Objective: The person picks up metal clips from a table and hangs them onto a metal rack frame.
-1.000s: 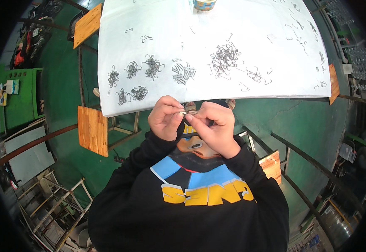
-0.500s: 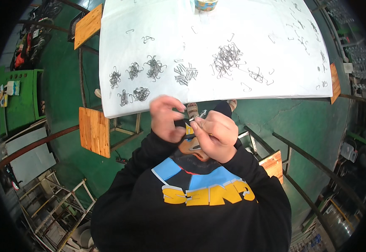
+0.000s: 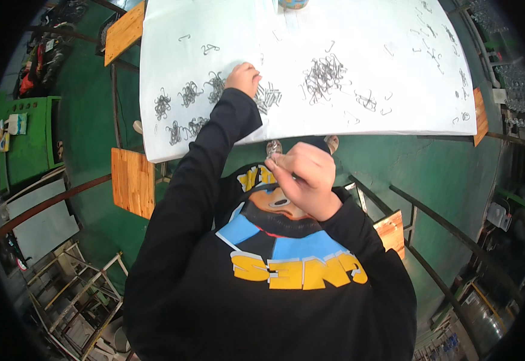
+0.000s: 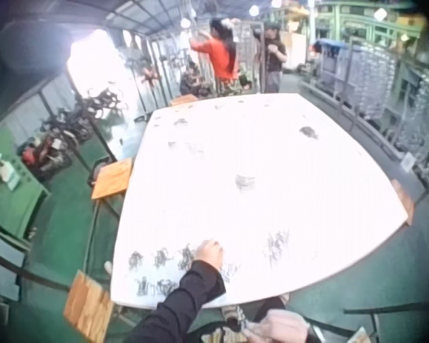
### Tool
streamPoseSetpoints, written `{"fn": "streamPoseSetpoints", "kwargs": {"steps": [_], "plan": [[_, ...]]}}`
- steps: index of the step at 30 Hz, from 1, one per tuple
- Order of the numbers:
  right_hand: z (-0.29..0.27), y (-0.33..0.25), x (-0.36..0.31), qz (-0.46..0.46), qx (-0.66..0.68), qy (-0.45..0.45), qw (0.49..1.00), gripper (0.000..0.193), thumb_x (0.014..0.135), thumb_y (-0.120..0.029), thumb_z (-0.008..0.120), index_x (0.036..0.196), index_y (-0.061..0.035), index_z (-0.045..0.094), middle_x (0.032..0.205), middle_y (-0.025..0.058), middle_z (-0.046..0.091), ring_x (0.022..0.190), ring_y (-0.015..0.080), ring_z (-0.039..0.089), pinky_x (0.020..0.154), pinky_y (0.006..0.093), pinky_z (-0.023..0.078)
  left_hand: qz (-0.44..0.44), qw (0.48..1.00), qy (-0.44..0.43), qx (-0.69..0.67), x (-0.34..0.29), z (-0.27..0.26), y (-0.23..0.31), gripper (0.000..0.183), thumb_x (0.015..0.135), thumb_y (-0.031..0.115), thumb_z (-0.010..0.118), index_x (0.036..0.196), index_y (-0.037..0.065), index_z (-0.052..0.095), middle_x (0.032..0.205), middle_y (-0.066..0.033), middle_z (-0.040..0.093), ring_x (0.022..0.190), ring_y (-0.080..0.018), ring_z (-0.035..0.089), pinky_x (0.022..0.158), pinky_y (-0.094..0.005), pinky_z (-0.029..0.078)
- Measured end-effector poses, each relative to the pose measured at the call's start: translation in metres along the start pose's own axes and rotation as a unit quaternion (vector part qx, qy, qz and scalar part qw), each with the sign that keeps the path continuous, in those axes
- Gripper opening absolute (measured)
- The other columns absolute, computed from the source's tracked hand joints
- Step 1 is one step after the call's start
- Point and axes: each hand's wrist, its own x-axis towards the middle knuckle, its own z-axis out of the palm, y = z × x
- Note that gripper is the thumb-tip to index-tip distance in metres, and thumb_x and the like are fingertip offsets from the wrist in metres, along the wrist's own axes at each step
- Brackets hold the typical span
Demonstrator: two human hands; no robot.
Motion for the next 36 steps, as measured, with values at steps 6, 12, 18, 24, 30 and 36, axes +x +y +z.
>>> {"fn": "streamPoseSetpoints", "kwargs": {"steps": [6,12,18,24,30,36], "plan": [[0.0,0.005,0.001,0.014,-0.007,0.004,1.0,0.017,0.061,0.007,0.066,0.06,-0.0023,0.052,0.05,0.0052,0.047,0.043,0.0169,0.044,0.041,0.0256,0.034,-0.054,0.97,0.124,-0.204,-0.008,-0.025,0.025,0.005,0.067,0.011,0.066,0.068,0.007,0.063,0.073,-0.004,0.06,0.069,-0.0159,0.054,0.06,-0.0257,0.042],[0.005,0.02,-0.003,0.045,-0.043,-0.027,0.998,0.016,0.061,0.005,0.065,0.06,-0.0038,0.052,0.048,0.005,0.042,0.041,0.018,0.042,0.04,0.0278,0.031,-0.154,0.799,0.027,-0.581,-0.056,-0.108,0.114,0.004,0.075,0.004,0.061,0.076,0.001,0.059,0.063,0.0027,0.049,0.053,-0.002,0.035,0.046,-0.018,0.028],[0.011,0.025,-0.003,0.033,-0.047,-0.048,0.997,0.014,0.061,0.002,0.066,0.062,-0.0048,0.053,0.049,0.0045,0.044,0.042,0.0188,0.045,0.041,0.0278,0.034,-0.285,0.545,0.01,-0.789,-0.081,-0.132,0.129,0.003,0.077,-0.001,0.055,0.076,0.001,0.055,0.063,-0.0002,0.05,0.052,-0.0023,0.04,0.045,-0.0162,0.03],[0.019,0.024,-0.005,0.017,-0.057,-0.07,0.996,0.014,0.06,0.001,0.065,0.063,-0.0051,0.053,0.05,0.005,0.045,0.043,0.0203,0.046,0.041,0.029,0.035,-0.194,0.622,0.044,-0.758,-0.084,-0.123,0.124,0.006,0.076,-0.004,0.054,0.071,0.0,0.053,0.065,-0.0015,0.049,0.056,-0.0044,0.044,0.047,-0.0182,0.035],[0.021,0.026,-0.003,0.03,-0.043,-0.088,0.995,0.016,0.061,0.001,0.064,0.06,-0.0056,0.049,0.049,0.0054,0.044,0.042,0.0211,0.045,0.04,0.0298,0.034,-0.148,0.662,0.05,-0.733,-0.085,-0.126,0.122,0.01,0.075,-0.007,0.053,0.068,-0.001,0.05,0.065,-0.0016,0.047,0.056,-0.0057,0.042,0.049,-0.0189,0.036],[0.024,0.027,-0.001,0.021,-0.047,-0.088,0.995,0.016,0.061,0.0,0.063,0.059,-0.0063,0.048,0.05,0.0051,0.044,0.043,0.0212,0.045,0.042,0.0296,0.033,-0.152,0.671,0.044,-0.725,-0.085,-0.127,0.12,0.01,0.074,-0.007,0.054,0.067,-0.001,0.05,0.063,-0.0007,0.044,0.057,-0.0061,0.039,0.05,-0.0198,0.033]]}}
